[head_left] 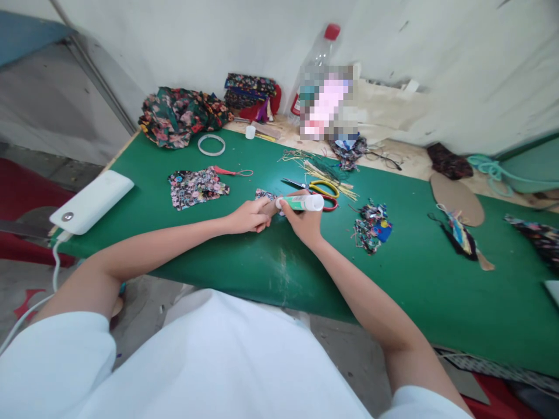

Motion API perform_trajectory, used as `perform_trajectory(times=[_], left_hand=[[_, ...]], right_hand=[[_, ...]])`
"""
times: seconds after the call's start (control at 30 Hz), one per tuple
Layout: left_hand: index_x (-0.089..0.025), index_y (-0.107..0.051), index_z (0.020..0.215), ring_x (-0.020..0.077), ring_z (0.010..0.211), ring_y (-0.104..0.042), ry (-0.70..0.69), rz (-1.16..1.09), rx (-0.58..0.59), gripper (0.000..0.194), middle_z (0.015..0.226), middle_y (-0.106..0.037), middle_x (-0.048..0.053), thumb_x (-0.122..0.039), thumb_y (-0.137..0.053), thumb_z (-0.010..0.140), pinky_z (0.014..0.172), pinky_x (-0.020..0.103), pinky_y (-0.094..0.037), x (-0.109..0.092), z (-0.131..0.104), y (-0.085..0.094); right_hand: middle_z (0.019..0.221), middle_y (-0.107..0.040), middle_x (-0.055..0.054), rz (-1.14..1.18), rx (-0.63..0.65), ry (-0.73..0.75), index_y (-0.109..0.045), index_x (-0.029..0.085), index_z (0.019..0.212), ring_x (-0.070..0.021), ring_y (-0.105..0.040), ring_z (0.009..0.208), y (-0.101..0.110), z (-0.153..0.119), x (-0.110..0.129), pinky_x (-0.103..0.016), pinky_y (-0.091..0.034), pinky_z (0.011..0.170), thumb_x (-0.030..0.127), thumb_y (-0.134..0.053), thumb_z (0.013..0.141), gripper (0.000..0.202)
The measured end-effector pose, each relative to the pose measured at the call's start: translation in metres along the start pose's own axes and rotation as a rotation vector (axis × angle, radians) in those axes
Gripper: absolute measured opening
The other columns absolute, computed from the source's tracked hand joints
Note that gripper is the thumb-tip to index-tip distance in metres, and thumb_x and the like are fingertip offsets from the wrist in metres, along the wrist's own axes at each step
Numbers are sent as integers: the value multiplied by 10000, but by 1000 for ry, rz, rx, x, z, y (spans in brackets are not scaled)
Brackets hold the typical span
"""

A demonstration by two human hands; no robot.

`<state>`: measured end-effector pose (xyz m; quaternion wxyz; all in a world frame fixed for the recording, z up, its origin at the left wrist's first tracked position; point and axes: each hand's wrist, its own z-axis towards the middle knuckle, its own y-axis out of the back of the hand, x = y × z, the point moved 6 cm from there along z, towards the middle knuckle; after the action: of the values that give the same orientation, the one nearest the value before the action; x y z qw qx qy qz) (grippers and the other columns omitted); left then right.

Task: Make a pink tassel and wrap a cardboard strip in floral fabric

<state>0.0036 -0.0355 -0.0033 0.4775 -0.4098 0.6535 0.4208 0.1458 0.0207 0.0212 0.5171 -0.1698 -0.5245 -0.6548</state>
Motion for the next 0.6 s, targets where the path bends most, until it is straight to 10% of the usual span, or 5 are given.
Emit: perform_trajectory(times=[0.6], left_hand=[[-193,-447,870,57,374,-470,-11,-81,22,150,518,-562,-80,-99,-483,760,382,155,-317,9,1,-1]], right_hand=[[704,-675,-6,52,187,139,-608,225,835,-139,-573,594,-8,-8,6,-290,-468,596,514,-677,801,299]])
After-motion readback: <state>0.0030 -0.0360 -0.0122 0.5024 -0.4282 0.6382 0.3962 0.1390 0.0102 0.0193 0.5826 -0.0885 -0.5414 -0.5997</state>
